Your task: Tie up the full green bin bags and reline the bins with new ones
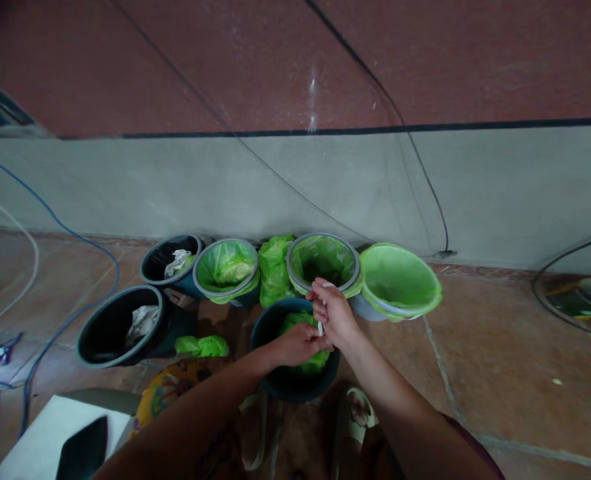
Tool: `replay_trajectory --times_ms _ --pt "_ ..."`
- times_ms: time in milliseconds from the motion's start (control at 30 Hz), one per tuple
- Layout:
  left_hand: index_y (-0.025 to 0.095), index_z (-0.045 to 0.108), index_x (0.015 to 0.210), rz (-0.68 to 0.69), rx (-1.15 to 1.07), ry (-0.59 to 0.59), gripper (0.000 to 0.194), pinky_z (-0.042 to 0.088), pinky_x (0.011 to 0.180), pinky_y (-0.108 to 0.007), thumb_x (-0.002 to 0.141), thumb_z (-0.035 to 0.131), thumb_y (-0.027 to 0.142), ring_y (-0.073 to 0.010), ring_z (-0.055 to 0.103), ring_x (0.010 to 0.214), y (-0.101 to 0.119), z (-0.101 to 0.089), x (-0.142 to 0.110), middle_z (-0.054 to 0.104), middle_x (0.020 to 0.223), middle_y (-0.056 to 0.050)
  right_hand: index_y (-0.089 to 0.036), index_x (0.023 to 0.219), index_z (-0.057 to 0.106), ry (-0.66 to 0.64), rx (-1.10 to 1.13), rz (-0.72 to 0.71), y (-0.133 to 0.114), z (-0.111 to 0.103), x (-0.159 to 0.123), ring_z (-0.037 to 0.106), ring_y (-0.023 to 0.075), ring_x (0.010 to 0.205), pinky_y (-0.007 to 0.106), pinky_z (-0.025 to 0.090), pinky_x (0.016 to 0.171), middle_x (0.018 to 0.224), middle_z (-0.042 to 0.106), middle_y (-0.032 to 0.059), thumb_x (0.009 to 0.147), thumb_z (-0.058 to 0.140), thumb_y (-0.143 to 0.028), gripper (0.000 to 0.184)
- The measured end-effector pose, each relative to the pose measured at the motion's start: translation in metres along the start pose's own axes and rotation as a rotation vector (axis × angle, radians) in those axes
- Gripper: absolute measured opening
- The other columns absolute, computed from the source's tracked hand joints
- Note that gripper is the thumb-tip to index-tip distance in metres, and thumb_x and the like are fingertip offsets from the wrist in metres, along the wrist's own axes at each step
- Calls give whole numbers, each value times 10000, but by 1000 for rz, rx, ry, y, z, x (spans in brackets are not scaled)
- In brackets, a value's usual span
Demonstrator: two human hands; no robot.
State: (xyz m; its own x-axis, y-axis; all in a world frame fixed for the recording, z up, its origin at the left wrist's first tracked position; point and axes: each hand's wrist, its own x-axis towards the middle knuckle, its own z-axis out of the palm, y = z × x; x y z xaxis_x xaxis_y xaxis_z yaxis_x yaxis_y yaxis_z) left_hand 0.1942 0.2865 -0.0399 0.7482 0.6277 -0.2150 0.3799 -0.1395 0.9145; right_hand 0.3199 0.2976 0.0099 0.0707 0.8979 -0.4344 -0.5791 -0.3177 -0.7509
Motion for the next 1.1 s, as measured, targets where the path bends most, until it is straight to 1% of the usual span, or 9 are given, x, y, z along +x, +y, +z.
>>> replay_trajectory --times_ms 167,367,567,667,733,800,867,1000,1100 --pt "135 762 884 -128 -215 54 462 386 593 -240 967 430 446 -107 465 545 -10 -10 2 541 563 23 -216 848 604 55 -18 47 -23 -24 6 609 116 605 225 512 556 788 726 32 779 734 -352 201" --pt "101 745 885 -223 -582 259 523 365 582 -237 859 549 585 -92 475 553 -18 -22 1 554 604 10 -182 820 678 178 -91 92 -39 -45 5 464 77 436 188 407 400 580 604 -7 880 640 -311 147" --pt "94 730 794 -177 -692 394 377 390 594 -255 689 741 456 -104 510 595 -26 -33 6 674 725 -71 -177 668 676 -404 -459 129 -49 -41 -32 486 93 446 227 412 415 551 588 6 764 736 -559 399" --pt "123 740 818 -208 -422 370 244 453 658 -290 706 709 337 -131 545 621 -27 -40 6 671 700 -43 -183 816 722 -581 -779 325 -45 -54 -35 540 118 456 236 412 425 611 668 41 770 703 -616 436" --pt "168 746 844 -168 -58 308 165 490 809 -347 772 625 254 -155 589 681 -23 -44 2 691 717 -26 -201 813 705 -388 -1010 297 -39 -69 -23 529 122 432 238 378 416 594 665 35 786 684 -613 413" --pt "212 744 916 -51 277 225 224 420 1026 -429 817 548 170 -181 644 804 -16 -46 -3 737 825 -24 -215 736 683 -37 -1189 65 -32 -81 -5 543 140 463 258 381 452 577 646 32 774 713 -534 322" --pt "226 724 1017 73 482 150 296 298 1142 -501 835 513 127 -211 674 902 -8 -45 -8 760 936 -43 -228 749 706 127 -1221 -189 -23 -84 9 622 187 612 302 457 584 667 690 51 773 703 -442 215" --pt "170 676 1087 228 686 77 286 265 1166 -516 857 509 135 -258 696 935 3 -40 -11 758 912 -100 -240 929 744 -211 -903 -295 0 -62 14 678 250 925 389 510 848 944 759 63 786 638 -462 284" --pt "160 672 988 283 781 117 220 257 1177 -494 869 492 115 -241 701 874 3 -38 -11 745 839 -93 -220 843 733 -331 -708 -177 16 -46 8 663 218 799 343 523 724 840 742 52 726 684 -472 282"
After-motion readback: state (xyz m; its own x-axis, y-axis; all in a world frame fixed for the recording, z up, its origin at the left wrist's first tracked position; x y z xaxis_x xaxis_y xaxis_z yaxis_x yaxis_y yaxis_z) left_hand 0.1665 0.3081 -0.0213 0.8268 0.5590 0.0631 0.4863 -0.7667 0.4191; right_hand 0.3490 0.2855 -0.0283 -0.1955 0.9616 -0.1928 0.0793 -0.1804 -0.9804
